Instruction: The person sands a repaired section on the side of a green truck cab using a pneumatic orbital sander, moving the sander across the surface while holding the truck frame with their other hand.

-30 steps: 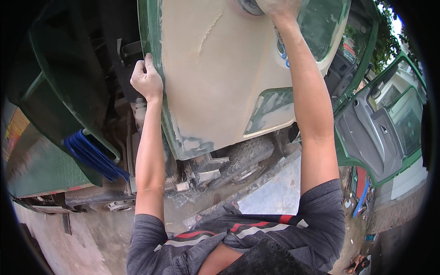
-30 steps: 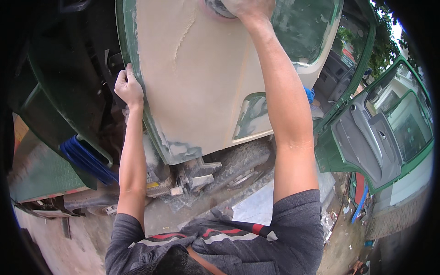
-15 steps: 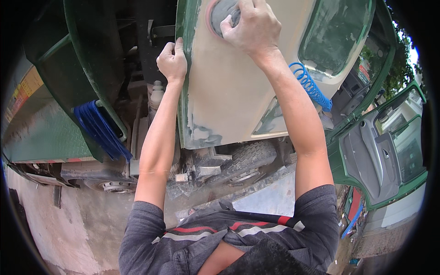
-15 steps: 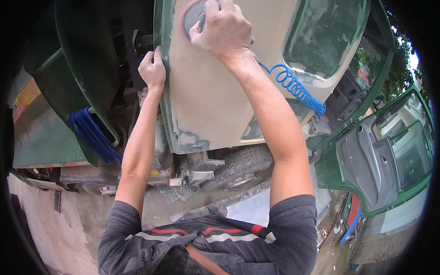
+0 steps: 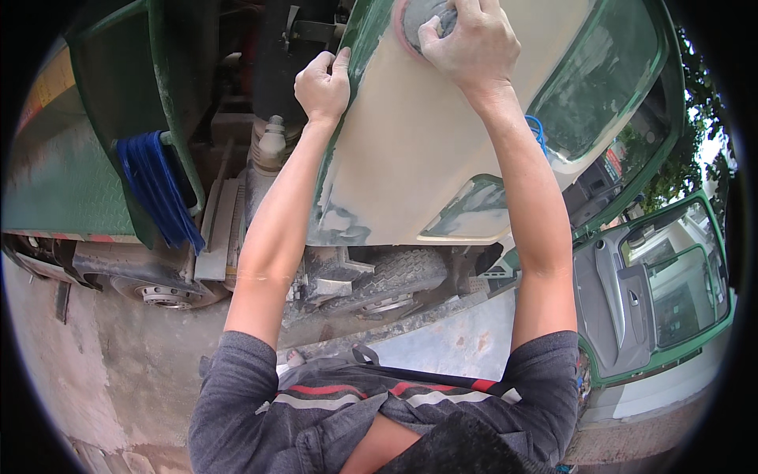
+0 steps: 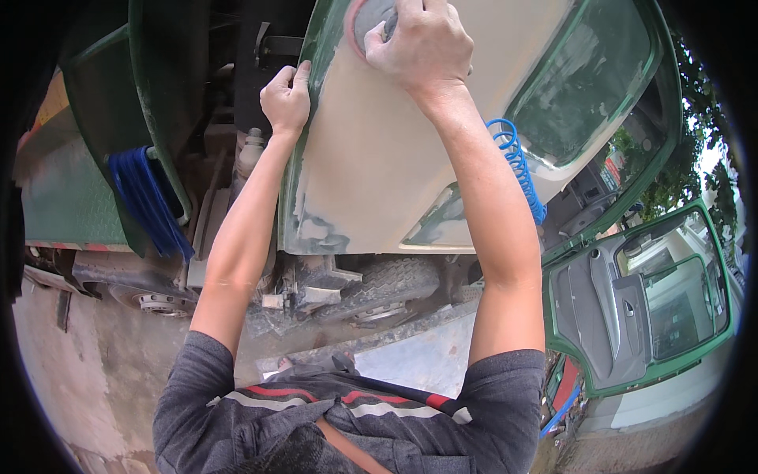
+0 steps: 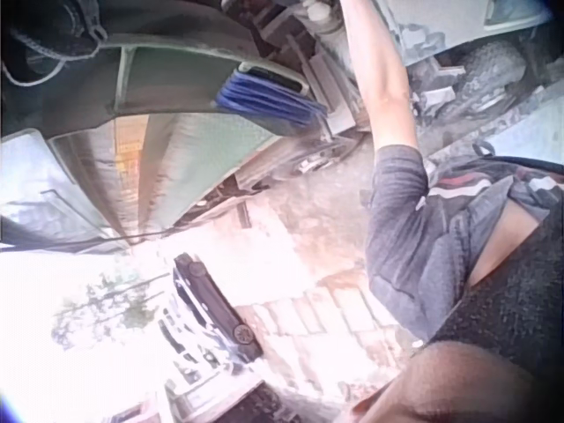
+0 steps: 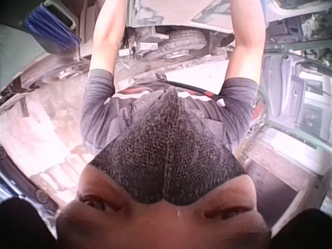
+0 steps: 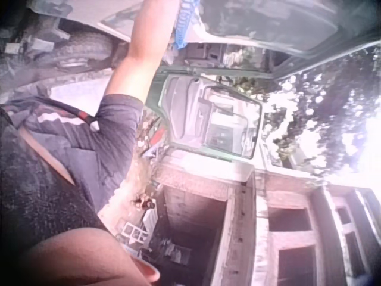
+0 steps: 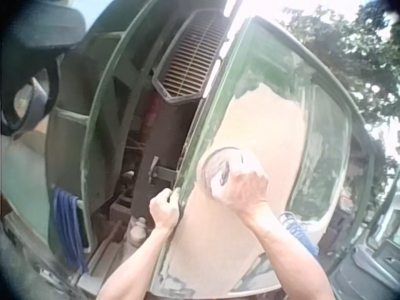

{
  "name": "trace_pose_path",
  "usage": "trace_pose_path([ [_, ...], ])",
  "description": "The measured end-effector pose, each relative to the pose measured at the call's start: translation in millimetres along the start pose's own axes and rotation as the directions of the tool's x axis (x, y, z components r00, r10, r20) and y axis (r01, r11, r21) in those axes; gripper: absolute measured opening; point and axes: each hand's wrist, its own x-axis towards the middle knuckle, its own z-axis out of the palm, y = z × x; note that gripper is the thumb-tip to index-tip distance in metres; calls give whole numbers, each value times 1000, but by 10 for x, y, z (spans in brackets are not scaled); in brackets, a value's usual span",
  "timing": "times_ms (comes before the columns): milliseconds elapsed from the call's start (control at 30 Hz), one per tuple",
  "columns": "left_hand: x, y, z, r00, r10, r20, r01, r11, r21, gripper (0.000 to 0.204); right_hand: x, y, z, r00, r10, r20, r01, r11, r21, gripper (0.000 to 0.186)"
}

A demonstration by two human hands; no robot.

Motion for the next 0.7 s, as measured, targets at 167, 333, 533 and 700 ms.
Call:
trace_pose_path([
  [167, -55, 83, 70, 1000, 1, -24, -1, 1000, 4, 48, 453, 486, -102, 915, 399, 54, -382, 902, -201, 25],
  [333, -72, 88, 72, 1000, 0, -17, 0, 999, -37, 50, 235, 337, -3, 963, 240, 122, -199, 939, -282, 25],
  [533, 2, 33, 6, 1000, 5, 1, -5, 1000, 3, 47, 104, 210, 2, 980, 75, 186, -36, 978, -206, 25],
  [700, -80, 125, 44, 999, 35, -16, -35, 999, 7, 47, 463, 526, -81, 937, 327, 121, -274, 905, -326, 28],
])
